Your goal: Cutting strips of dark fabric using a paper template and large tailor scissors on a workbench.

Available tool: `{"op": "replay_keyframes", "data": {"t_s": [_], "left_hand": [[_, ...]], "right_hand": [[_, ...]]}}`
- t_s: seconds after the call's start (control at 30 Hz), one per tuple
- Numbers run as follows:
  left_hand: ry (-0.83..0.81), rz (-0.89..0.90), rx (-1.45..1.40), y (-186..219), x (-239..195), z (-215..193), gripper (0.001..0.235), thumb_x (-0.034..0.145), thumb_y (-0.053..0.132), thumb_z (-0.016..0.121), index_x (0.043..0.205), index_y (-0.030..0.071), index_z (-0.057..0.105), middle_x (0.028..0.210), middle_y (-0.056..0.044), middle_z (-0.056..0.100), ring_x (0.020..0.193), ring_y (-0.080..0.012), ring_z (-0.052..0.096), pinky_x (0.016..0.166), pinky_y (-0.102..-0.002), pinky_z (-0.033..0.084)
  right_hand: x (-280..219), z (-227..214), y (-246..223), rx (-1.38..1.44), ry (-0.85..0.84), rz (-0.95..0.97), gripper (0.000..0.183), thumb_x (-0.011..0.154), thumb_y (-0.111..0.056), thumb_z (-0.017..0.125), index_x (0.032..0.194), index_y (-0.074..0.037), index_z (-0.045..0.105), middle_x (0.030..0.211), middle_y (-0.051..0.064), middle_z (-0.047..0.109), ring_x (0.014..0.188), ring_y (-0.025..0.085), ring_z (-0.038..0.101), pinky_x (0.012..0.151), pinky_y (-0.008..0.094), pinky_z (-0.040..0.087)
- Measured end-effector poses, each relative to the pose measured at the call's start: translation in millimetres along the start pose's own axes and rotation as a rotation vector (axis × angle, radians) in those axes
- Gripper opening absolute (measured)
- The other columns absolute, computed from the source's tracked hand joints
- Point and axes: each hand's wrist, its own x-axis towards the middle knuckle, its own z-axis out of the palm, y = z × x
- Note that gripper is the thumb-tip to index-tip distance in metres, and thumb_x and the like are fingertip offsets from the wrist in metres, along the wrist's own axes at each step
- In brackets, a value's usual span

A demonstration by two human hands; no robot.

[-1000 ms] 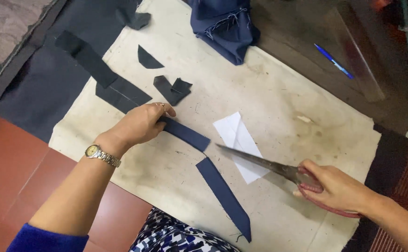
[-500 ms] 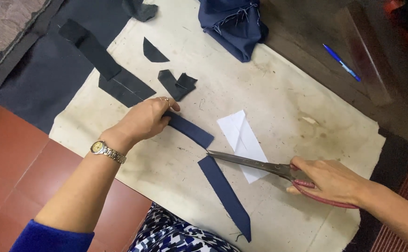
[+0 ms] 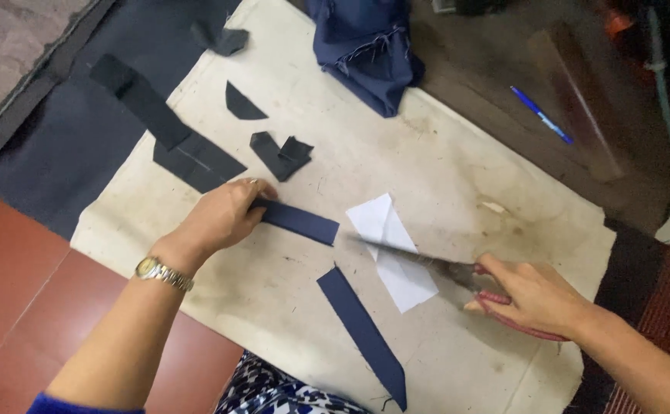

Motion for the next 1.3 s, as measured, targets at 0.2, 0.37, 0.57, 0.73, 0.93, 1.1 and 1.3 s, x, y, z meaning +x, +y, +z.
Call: {"op": "replay_keyframes", "data": {"t_s": [0.2, 0.37, 0.57, 0.73, 0.93, 1.1, 1.3], "left_hand": [[-0.060, -0.201, -0.163, -4.4, -15.5, 1.9, 0.022, 0.089, 0.021, 0.057, 0.111, 0.017, 0.062, 0.107, 0.000, 0.073, 0.093, -0.0174, 0.067, 0.081, -0.031, 0.051], [0.008, -0.226, -0.163, -7.4, -23.7, 2.2, 0.022, 0.091, 0.026, 0.056, 0.109, 0.015, 0.064, 0.096, -0.002, 0.071, 0.082, -0.0179, 0.065, 0.076, -0.031, 0.049], [0.029, -0.287, -0.170, -7.1, -34.2, -11.5, 0.028, 0.096, 0.028, 0.046, 0.112, 0.014, 0.064, 0.097, -0.004, 0.071, 0.083, -0.0216, 0.065, 0.077, -0.034, 0.048], [0.024, -0.357, -0.214, -17.5, -42.5, -25.7, 0.033, 0.100, 0.029, 0.040, 0.115, 0.014, 0.065, 0.107, -0.005, 0.069, 0.095, -0.0235, 0.064, 0.082, -0.035, 0.047], [-0.001, -0.451, -0.273, -24.8, -50.4, -38.2, 0.032, 0.099, 0.031, 0.042, 0.112, 0.015, 0.067, 0.107, -0.003, 0.069, 0.086, -0.0195, 0.060, 0.074, -0.032, 0.043], [0.219, -0.249, 0.148, -57.4, -50.5, -19.1, 0.021, 0.095, 0.024, 0.060, 0.112, 0.012, 0.067, 0.091, -0.009, 0.071, 0.085, -0.0264, 0.070, 0.078, -0.039, 0.054], [0.088, 0.140, 0.041, 11.7, -43.2, 42.1, 0.015, 0.089, 0.025, 0.062, 0.098, 0.014, 0.066, 0.086, -0.012, 0.066, 0.091, -0.0328, 0.066, 0.081, -0.043, 0.052]], "right_hand": [[13.7, 27.2, 60.4, 0.340, 0.485, 0.413, 0.052, 0.082, -0.044, 0.061, 0.121, -0.011, 0.052, 0.083, 0.014, 0.070, 0.076, 0.034, 0.068, 0.067, 0.042, 0.048], [37.0, 36.2, 113.8, 0.329, 0.601, 0.528, 0.059, 0.082, -0.048, 0.065, 0.122, -0.006, 0.053, 0.090, 0.021, 0.068, 0.085, 0.042, 0.065, 0.067, 0.047, 0.047], [42.1, 37.1, 130.8, 0.296, 0.643, 0.448, 0.060, 0.083, -0.044, 0.063, 0.128, -0.006, 0.053, 0.110, 0.022, 0.065, 0.099, 0.042, 0.061, 0.080, 0.047, 0.045], [37.4, 48.8, 134.2, 0.275, 0.739, 0.387, 0.064, 0.085, -0.046, 0.062, 0.135, -0.007, 0.057, 0.121, 0.026, 0.054, 0.110, 0.045, 0.055, 0.096, 0.049, 0.039], [35.1, 64.9, 94.8, 0.112, 1.095, 0.297, 0.041, 0.093, -0.034, 0.074, 0.117, -0.001, 0.071, 0.104, 0.022, 0.061, 0.100, 0.039, 0.056, 0.090, 0.043, 0.042], [29.0, 89.4, 0.1, 0.714, 0.973, 0.319, 0.020, 0.096, -0.026, 0.070, 0.111, -0.013, 0.068, 0.095, 0.007, 0.067, 0.086, 0.024, 0.065, 0.075, 0.033, 0.051], [-17.3, 96.4, -98.3, 0.895, 0.594, 0.423, 0.019, 0.087, -0.022, 0.069, 0.099, -0.007, 0.073, 0.080, 0.012, 0.072, 0.076, 0.023, 0.067, 0.071, 0.035, 0.052]]}}
